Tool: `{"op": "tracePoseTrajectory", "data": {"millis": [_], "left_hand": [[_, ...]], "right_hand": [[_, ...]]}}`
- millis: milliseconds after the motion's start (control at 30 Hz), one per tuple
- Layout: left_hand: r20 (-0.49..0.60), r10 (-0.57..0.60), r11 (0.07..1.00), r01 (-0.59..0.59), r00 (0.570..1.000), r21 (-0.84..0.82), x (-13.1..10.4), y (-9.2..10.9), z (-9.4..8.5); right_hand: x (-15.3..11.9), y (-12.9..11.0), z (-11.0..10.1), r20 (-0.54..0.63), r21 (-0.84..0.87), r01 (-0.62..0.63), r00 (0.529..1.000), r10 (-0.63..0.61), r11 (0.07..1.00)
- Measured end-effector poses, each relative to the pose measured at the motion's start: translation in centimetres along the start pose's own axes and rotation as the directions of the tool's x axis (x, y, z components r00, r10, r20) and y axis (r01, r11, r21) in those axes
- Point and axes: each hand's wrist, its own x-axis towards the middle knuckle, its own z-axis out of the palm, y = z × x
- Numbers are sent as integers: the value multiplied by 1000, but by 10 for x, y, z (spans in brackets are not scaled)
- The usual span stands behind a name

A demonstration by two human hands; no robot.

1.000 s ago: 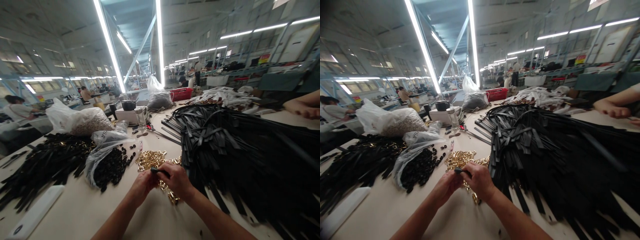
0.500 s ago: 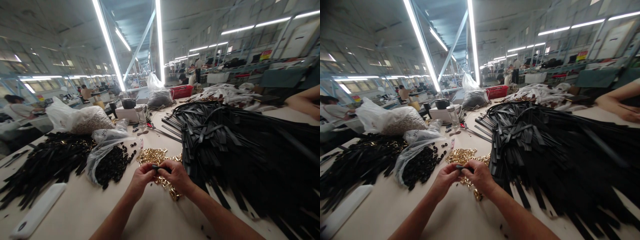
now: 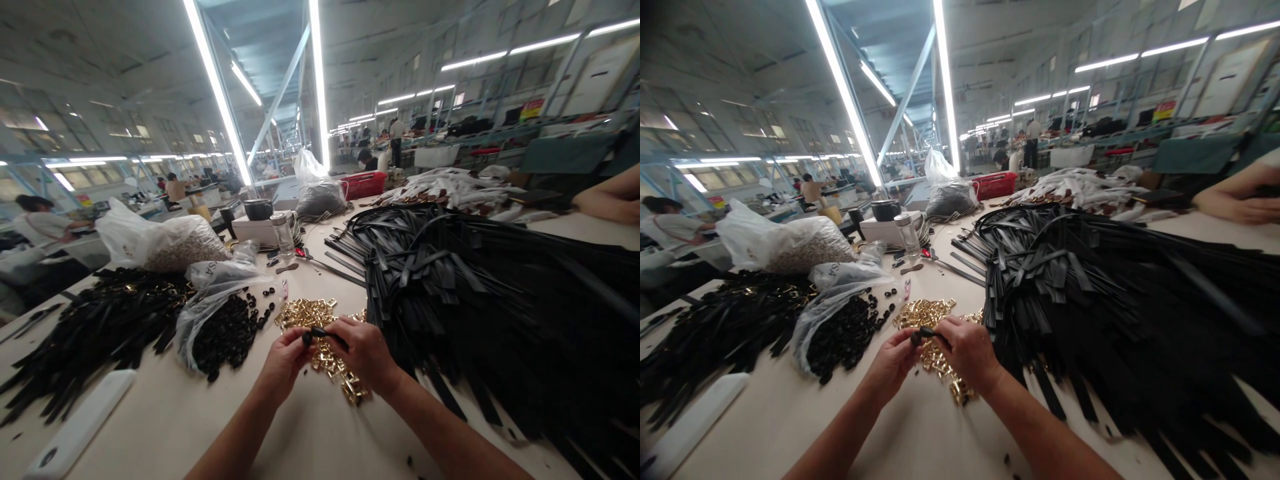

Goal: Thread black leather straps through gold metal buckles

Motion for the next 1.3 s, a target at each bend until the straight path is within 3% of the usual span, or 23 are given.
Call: {"op": "tracePoseTrajectory", "data": {"millis": [400, 800, 1000, 1167, 1300], "left_hand": [[57, -55, 998, 54, 997, 22, 0, -1, -7], [28, -105, 992, 103, 994, 67, 1, 4, -11], [133, 32, 970, -63, 991, 234, -3, -4, -5], [134, 18, 975, -47, 991, 217, -1, -9, -6], [159, 17, 973, -52, 987, 223, -1, -13, -4]], "right_hand": [[-2, -1, 1, 78, -175, 144, 988, -132, 974], [1, -8, -7, 136, -253, 238, 968, -209, 938], [-2, -6, 1, 184, -130, 100, 980, -75, 987], [0, -6, 2, 264, 80, -141, 958, 115, 987], [1, -9, 2, 353, 160, -191, 927, 124, 969]]}}
